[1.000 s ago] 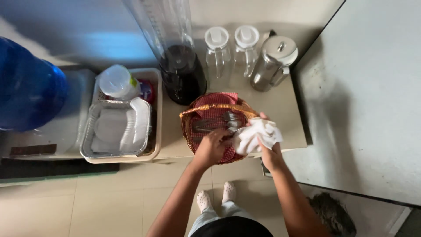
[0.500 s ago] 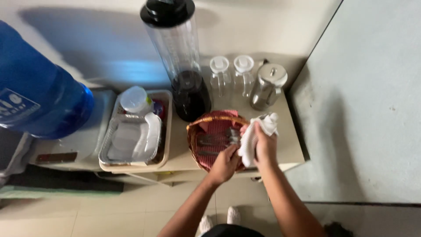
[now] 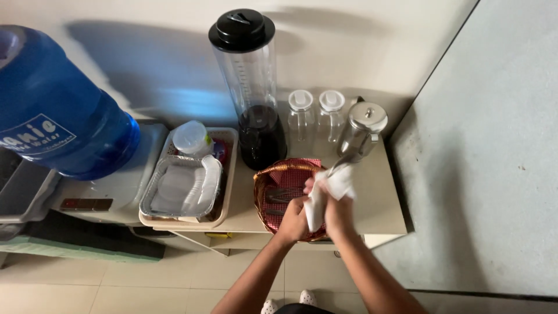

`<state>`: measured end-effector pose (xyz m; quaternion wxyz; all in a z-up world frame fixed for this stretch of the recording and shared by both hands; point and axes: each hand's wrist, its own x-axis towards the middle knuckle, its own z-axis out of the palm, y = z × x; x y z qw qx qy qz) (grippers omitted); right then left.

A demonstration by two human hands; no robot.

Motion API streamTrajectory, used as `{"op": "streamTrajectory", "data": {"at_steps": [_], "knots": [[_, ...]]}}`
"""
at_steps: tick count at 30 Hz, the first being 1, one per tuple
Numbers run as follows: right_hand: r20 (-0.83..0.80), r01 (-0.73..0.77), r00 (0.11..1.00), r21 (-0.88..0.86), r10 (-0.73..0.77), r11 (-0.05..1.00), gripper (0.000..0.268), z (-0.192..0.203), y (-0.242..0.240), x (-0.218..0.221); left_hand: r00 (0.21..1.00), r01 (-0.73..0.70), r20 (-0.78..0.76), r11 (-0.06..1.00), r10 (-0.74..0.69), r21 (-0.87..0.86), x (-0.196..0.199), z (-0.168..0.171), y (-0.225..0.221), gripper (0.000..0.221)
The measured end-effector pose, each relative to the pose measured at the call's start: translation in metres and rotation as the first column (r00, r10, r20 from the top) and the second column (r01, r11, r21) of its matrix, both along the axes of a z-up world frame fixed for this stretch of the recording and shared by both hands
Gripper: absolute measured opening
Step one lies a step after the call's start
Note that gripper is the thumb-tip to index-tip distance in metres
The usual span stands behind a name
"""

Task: Polishing silverware including spoons, forks, and knives with a white cloth and placing them in a basket.

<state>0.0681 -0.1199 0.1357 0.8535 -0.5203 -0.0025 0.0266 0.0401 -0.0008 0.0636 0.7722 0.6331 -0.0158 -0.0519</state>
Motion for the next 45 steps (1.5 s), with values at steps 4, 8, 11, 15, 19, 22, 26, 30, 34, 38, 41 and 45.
{"op": "streamTrajectory", "data": {"at_steps": [4,8,11,15,19,22,26,30,34,38,41,45], "knots": [[0.018,-0.095,0.995,-0.034,0.096,0.995,0.025,0.01,-0.02,0.018,0.998,0.038,-0.042,0.998,-0.04,-0.04,-0.012,0.031,0.003,0.033],[-0.023,0.093,0.996,0.06,-0.092,0.994,0.025,0.033,-0.02,0.023,0.999,0.023,-0.038,0.975,-0.015,0.219,-0.02,0.04,0.001,0.038],[-0.036,0.077,0.996,0.001,-0.076,0.997,0.029,0.0,-0.008,0.004,0.973,-0.222,0.095,0.967,0.21,0.128,-0.011,0.025,-0.003,0.026],[0.094,0.021,0.995,-0.018,-0.02,1.0,0.028,-0.099,0.007,-0.009,0.88,-0.434,0.066,0.854,0.469,-0.287,0.001,0.005,-0.007,0.017],[-0.132,-0.068,0.99,-0.206,0.041,0.976,0.036,-0.113,0.009,-0.019,0.871,-0.458,0.033,0.834,0.49,-0.308,-0.015,0.069,-0.012,0.02],[0.201,-0.054,0.971,-0.344,0.13,0.938,0.035,-0.105,0.012,-0.015,0.893,-0.421,0.043,0.867,0.447,-0.268,-0.019,0.065,-0.012,0.022],[-0.094,-0.068,0.995,-0.317,0.04,0.946,0.038,-0.063,0.019,-0.019,0.918,-0.31,0.193,0.93,0.347,-0.199,-0.028,0.096,-0.012,0.031],[0.047,-0.134,0.986,-0.345,0.16,0.929,0.037,-0.067,0.024,-0.018,0.906,-0.342,0.225,0.934,0.358,-0.106,-0.024,0.089,0.008,0.03],[0.365,-0.132,0.877,-0.444,0.314,0.886,0.04,-0.051,0.028,-0.015,0.905,-0.342,0.226,0.932,0.36,-0.117,-0.025,0.083,0.038,0.031],[0.196,0.015,0.977,-0.456,0.083,0.89,0.031,-0.042,0.037,-0.011,0.888,-0.419,0.23,0.906,0.398,0.051,-0.033,0.077,0.069,0.032],[0.213,-0.115,0.961,-0.271,0.176,0.956,0.033,-0.008,0.066,-0.024,0.908,-0.339,0.3,0.933,0.292,0.119,-0.047,0.096,0.083,0.023],[0.166,-0.11,0.974,-0.245,0.153,0.963,0.03,0.001,0.106,-0.04,0.954,-0.251,0.234,0.93,0.189,0.267,-0.065,0.11,0.112,0.022]]}}
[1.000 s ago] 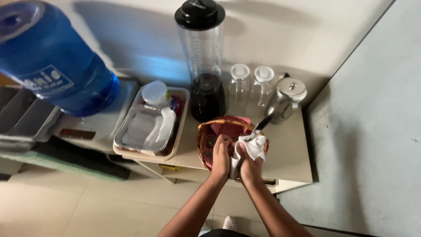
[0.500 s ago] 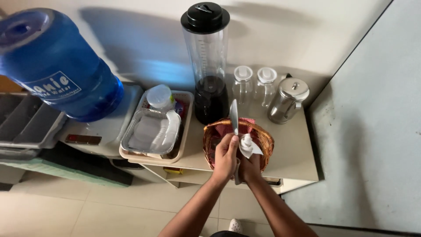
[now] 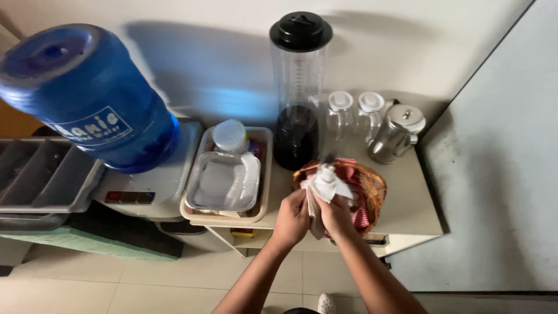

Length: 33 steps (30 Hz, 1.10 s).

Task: Polishing silverware including spoons, forks, and knives with a white cloth and placing them in a basket.

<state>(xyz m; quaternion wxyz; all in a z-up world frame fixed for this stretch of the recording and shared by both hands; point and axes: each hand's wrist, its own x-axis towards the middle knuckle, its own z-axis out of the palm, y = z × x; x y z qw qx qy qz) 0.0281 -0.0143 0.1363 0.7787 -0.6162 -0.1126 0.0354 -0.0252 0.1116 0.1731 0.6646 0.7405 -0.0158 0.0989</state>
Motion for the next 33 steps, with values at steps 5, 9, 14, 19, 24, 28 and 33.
{"op": "streamTrajectory", "data": {"at_steps": [5,9,14,19,24,28,33], "knots": [[-0.241,0.262,0.935,-0.02,-0.259,0.965,0.026,0.021,0.03,0.007,0.998,0.051,0.032,0.99,-0.055,0.135,-0.014,-0.002,0.04,0.02],[0.067,0.15,0.986,0.006,-0.15,0.989,0.026,0.01,0.075,-0.023,0.998,0.063,0.036,0.988,-0.059,-0.14,-0.015,-0.002,0.069,0.02],[-0.201,0.175,0.966,0.039,-0.164,0.984,0.026,0.028,0.096,-0.02,0.977,0.112,-0.187,0.993,-0.104,0.036,-0.034,-0.012,0.109,0.027],[-0.153,0.265,0.956,0.09,-0.249,0.96,0.029,0.017,0.123,-0.032,0.979,0.096,-0.181,0.995,-0.097,-0.013,-0.045,-0.02,0.133,0.033],[-0.023,0.168,0.984,-0.205,-0.177,0.964,0.036,0.001,0.139,-0.044,0.973,0.169,-0.119,0.96,-0.198,-0.222,-0.055,-0.023,0.159,0.027],[-0.116,0.21,0.973,0.117,-0.197,0.971,0.037,0.017,0.142,-0.034,0.929,0.195,-0.27,0.956,-0.251,-0.22,-0.064,-0.038,0.166,0.04],[0.003,0.09,0.996,0.033,-0.09,0.995,0.046,-0.018,0.172,-0.051,0.99,0.094,-0.074,0.948,-0.122,-0.304,-0.049,-0.074,0.175,0.037]]}}
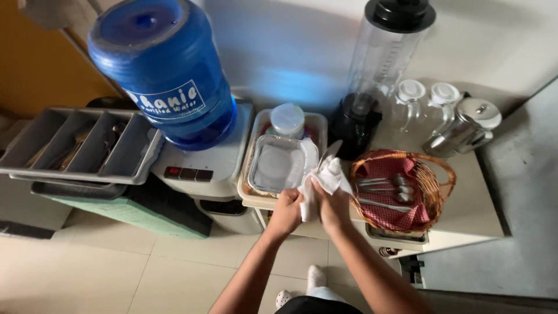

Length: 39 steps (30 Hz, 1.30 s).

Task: Polishing silverware including spoons, forks, and knives with a white cloth and placing them in a basket.

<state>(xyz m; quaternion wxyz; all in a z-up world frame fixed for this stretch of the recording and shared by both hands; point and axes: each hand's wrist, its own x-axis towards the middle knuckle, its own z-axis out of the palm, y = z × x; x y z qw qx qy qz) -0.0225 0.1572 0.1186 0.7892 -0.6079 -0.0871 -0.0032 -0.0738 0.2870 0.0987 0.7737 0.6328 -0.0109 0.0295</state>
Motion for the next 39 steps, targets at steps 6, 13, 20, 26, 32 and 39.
{"op": "streamTrajectory", "data": {"at_steps": [6,13,20,26,32,39], "knots": [[-0.253,0.057,0.967,0.096,-0.031,0.994,0.039,0.043,-0.006,0.048,0.969,0.037,-0.248,0.991,-0.004,0.127,-0.001,0.057,0.002,0.048],[-0.199,-0.1,0.979,-0.334,0.034,0.937,0.035,-0.002,0.016,0.068,0.968,-0.096,-0.231,0.995,0.097,0.017,0.035,0.037,0.021,0.043],[-0.074,-0.115,0.992,-0.181,0.103,0.977,0.032,0.061,0.035,0.082,0.946,-0.285,-0.157,0.959,0.284,0.017,0.037,0.067,0.011,0.03],[0.202,-0.264,0.925,-0.267,0.322,0.927,0.026,0.002,0.079,0.047,0.727,-0.64,0.11,0.728,0.677,-0.246,0.035,0.022,0.027,0.014],[0.276,-0.395,0.84,-0.281,0.468,0.875,0.024,-0.007,0.118,0.029,0.653,-0.669,0.003,0.579,0.758,-0.466,0.006,0.039,0.057,0.021],[0.231,-0.334,0.895,-0.219,0.381,0.917,0.017,-0.004,0.193,-0.028,0.622,-0.688,0.131,0.618,0.772,-0.38,-0.056,0.047,0.098,0.039]]}}
